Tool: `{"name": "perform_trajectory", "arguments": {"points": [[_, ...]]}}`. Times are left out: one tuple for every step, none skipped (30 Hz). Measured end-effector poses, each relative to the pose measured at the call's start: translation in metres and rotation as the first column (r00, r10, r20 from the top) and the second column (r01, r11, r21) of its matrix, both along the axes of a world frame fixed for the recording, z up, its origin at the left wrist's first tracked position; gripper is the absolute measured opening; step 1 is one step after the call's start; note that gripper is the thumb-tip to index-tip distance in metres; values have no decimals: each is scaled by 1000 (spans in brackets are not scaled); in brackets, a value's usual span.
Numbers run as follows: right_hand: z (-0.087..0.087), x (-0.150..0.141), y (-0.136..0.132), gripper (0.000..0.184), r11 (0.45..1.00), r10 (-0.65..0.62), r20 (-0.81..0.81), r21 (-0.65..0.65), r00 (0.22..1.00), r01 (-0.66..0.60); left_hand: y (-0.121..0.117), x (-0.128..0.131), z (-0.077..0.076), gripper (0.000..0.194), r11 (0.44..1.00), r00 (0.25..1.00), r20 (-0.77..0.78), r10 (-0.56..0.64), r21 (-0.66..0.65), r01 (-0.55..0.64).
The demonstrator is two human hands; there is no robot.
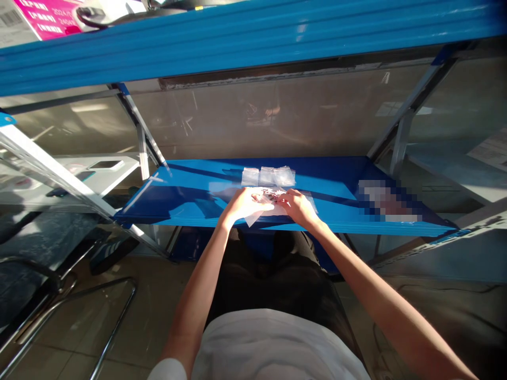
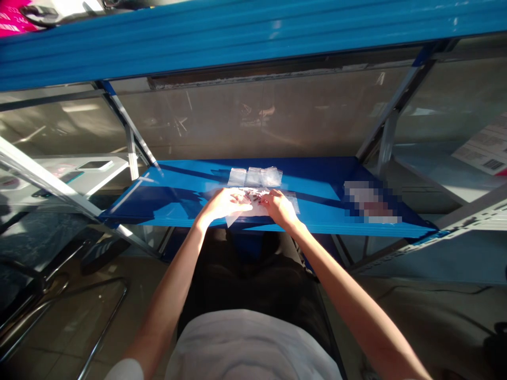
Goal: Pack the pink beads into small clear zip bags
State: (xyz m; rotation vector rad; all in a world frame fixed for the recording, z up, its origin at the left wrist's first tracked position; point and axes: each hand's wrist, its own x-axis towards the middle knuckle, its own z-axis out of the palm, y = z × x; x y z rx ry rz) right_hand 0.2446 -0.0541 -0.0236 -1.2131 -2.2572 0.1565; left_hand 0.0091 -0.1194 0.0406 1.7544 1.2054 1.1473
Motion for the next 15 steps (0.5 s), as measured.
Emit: {"name": "perform_trajectory", "arguments": {"points": [[0,0,0,18,1000,-5,6,-1,1000,5,-1,0,2,22,999,998,-60,-28,-21,27],[0,0,0,19,1000,-10,15,-1,1000,10,-2,0,4,22,998,992,-113,-51,-38,47],[0,0,0,20,1000,-17,24,0,1000,17,-3,0,6,22,997,987,-148,-63,-47,57],[0,1,0,21,1000,-22,33,1,999,22,-4,0,8,22,998,986,-155,-60,-43,53],[0,1,0,22,1000,-24,40,3,999,24,-5,0,9,22,998,986,-156,-55,-40,49],[0,2,0,23,1000,-22,46,6,999,22,-5,0,10,23,998,986,-159,-50,-36,45],[0,2,0,24,1000,-17,53,10,998,17,-6,0,10,24,999,986,-163,-43,-30,39],[-1,3,1,25,1000,-11,60,15,998,10,-6,1,10,25,999,986,-165,-38,-23,34],[-1,3,1,26,1000,-2,64,21,998,1,-6,1,10,25,999,986,-166,-36,-18,33],[-1,3,1,27,1000,8,64,26,998,-9,-6,2,9,25,999,985,-166,-39,-15,37],[0,3,2,26,999,16,55,30,998,-17,-6,2,9,25,999,985,-168,-50,-17,48],[1,2,2,24,999,22,35,30,999,-23,-6,3,9,25,998,983,-170,-64,-21,61],[3,2,2,22,999,28,3,24,1000,-28,-6,3,9,25,997,982,-172,-76,-26,73],[6,2,1,20,999,36,-39,10,999,-36,-6,4,10,25,997,982,-169,-82,-29,78],[10,2,1,17,999,44,-90,-11,995,-45,-6,4,10,26,997,985,-152,-79,-24,76]]}}
